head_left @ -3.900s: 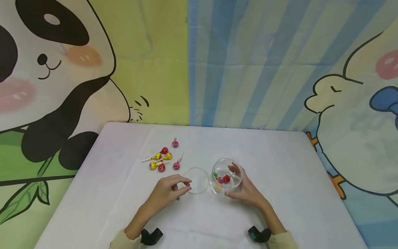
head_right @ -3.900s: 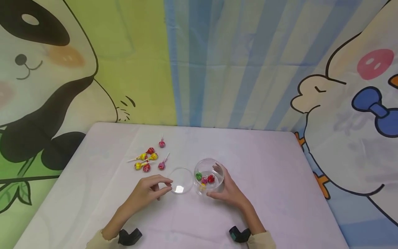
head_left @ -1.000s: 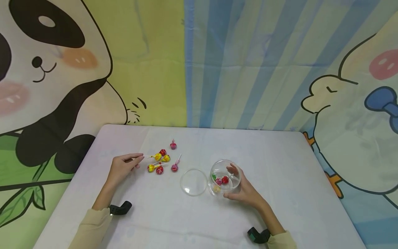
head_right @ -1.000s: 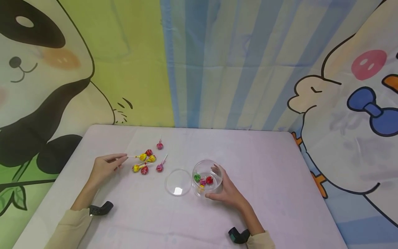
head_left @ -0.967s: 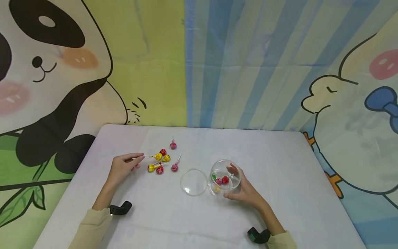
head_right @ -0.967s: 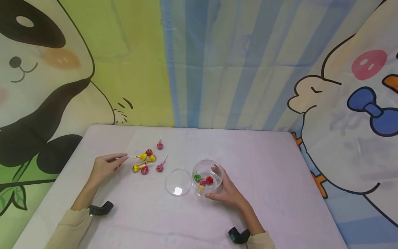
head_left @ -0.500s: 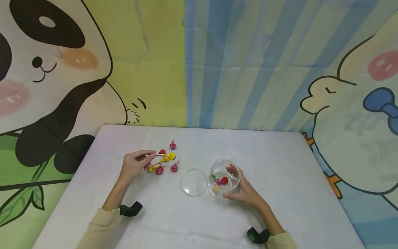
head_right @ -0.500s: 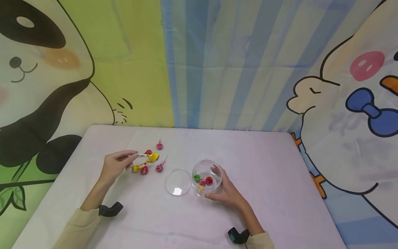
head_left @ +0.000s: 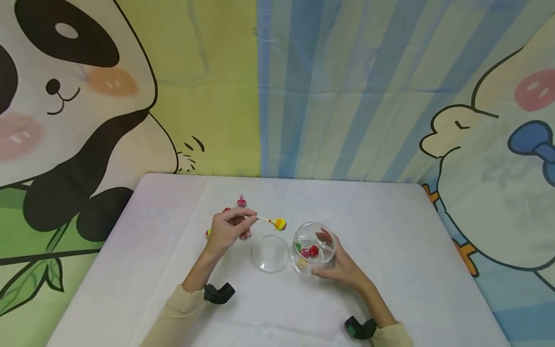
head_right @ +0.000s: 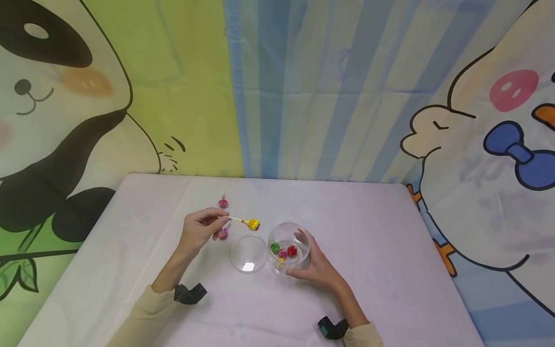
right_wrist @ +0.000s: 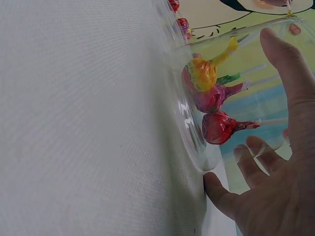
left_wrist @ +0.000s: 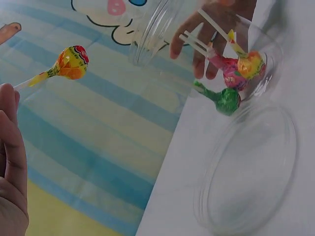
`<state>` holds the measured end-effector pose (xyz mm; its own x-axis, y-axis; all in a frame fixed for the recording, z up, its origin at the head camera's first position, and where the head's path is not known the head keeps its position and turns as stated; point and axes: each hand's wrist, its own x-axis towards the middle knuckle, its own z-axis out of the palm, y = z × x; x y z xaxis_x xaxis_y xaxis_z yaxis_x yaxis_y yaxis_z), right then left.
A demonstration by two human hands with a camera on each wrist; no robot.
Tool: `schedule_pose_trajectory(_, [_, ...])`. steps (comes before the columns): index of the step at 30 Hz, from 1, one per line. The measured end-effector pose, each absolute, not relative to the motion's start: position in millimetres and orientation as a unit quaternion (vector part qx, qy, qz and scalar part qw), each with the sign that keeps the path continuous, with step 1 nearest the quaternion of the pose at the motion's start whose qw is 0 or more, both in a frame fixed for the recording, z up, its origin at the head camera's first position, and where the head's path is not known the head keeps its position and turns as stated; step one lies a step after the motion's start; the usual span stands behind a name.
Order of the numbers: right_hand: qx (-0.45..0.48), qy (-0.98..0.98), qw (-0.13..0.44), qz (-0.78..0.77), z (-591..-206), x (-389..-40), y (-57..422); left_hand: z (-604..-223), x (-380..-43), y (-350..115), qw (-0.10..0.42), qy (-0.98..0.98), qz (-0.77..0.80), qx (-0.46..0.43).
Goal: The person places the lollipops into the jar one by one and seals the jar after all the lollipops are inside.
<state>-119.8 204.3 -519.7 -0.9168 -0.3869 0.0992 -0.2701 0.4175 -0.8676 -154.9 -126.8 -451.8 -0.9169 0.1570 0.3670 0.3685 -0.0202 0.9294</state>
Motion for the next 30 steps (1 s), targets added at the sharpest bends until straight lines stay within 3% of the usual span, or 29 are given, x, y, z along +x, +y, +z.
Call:
schedule_pose_trajectory(16, [-0.189, 0.839, 0.062, -0.507, -520, -119, 205, -444, -158, -68, -0.012, -0.725, -0.636, -0.265])
schedule_pose_trajectory(25, [-0.195, 0.840, 0.056, -0.504, -522, -120, 206, -456, -155, -46, 0.066, -0.766, -0.514, -0.381])
schedule_pose_trajectory(30, [-0.202, 0.835, 0.053, -0.508, -522, -121, 206, -458, -154, -38, 0.094, -0.775, -0.482, -0.398])
